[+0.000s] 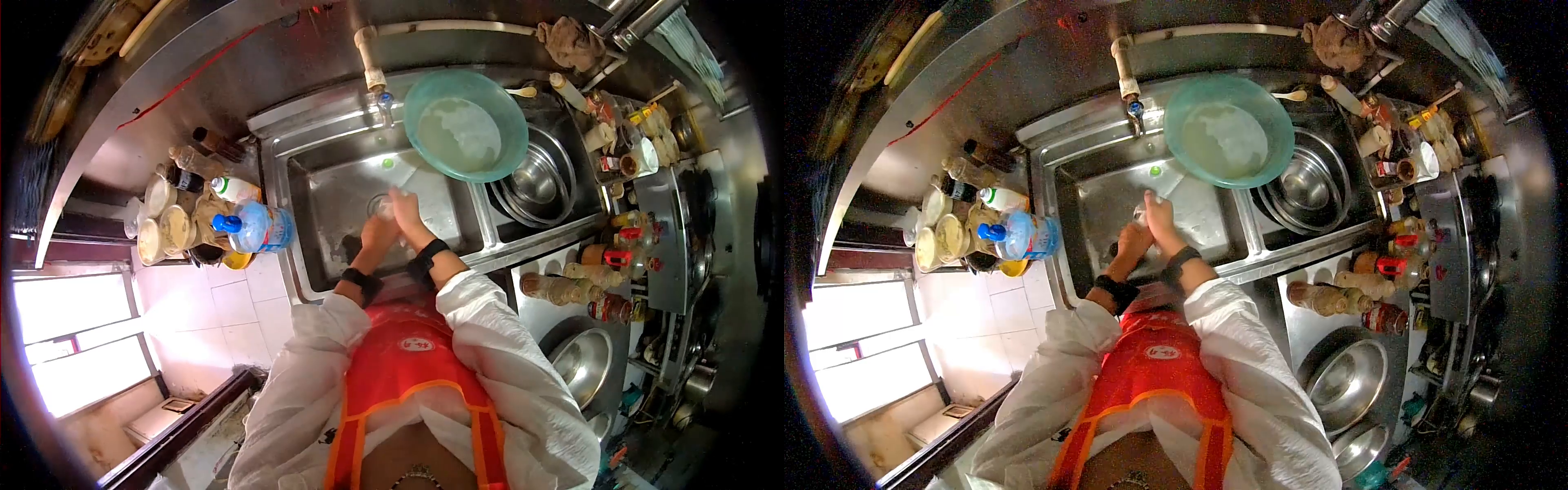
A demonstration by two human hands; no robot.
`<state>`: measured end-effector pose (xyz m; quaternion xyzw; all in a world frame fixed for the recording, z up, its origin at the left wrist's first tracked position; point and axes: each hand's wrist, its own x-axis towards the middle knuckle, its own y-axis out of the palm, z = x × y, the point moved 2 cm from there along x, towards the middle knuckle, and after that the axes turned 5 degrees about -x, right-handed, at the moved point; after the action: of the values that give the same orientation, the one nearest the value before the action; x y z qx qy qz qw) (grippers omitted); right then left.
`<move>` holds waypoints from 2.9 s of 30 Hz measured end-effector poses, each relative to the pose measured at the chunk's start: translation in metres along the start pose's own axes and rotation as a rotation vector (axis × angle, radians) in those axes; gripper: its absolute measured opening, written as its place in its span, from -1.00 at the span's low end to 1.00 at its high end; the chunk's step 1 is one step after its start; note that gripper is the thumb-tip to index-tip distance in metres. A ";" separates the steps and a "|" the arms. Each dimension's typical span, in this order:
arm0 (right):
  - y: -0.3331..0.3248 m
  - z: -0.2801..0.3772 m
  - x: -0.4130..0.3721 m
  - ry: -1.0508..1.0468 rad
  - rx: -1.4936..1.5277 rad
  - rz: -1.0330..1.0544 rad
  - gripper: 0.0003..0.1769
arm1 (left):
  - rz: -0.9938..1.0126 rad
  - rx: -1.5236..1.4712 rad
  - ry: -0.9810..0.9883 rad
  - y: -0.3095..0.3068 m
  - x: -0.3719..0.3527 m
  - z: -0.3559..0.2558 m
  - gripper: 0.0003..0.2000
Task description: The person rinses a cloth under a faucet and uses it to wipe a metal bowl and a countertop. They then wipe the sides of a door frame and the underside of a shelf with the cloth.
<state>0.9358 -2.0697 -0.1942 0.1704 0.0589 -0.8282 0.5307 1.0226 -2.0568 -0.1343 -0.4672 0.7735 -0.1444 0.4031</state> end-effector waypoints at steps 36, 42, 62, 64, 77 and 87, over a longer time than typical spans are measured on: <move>-0.006 0.197 0.054 -0.707 -0.961 0.249 -0.66 | 0.294 -1.872 0.087 -0.029 0.115 -0.042 -0.74; -0.009 0.202 0.053 -0.642 -1.015 0.273 -0.69 | 0.407 -1.927 0.100 -0.024 0.119 -0.042 -0.75; -0.065 0.100 0.043 -0.527 -0.497 0.037 -0.44 | 0.400 -1.474 0.183 -0.021 0.093 -0.047 -0.76; -0.061 0.101 0.050 -0.119 -0.191 0.060 -0.31 | 0.404 -1.371 0.129 -0.025 0.083 -0.053 -0.73; 0.007 0.085 0.032 0.020 0.000 0.220 -0.58 | 0.240 -0.151 -0.169 -0.017 0.071 -0.010 -0.73; 0.005 0.041 0.061 0.021 -0.184 0.172 -0.59 | -0.044 0.203 0.170 -0.011 0.064 -0.012 -0.58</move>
<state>0.9083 -2.1361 -0.1767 0.1340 0.1255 -0.7689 0.6125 1.0048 -2.1177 -0.1511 -0.4269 0.7759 -0.2697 0.3782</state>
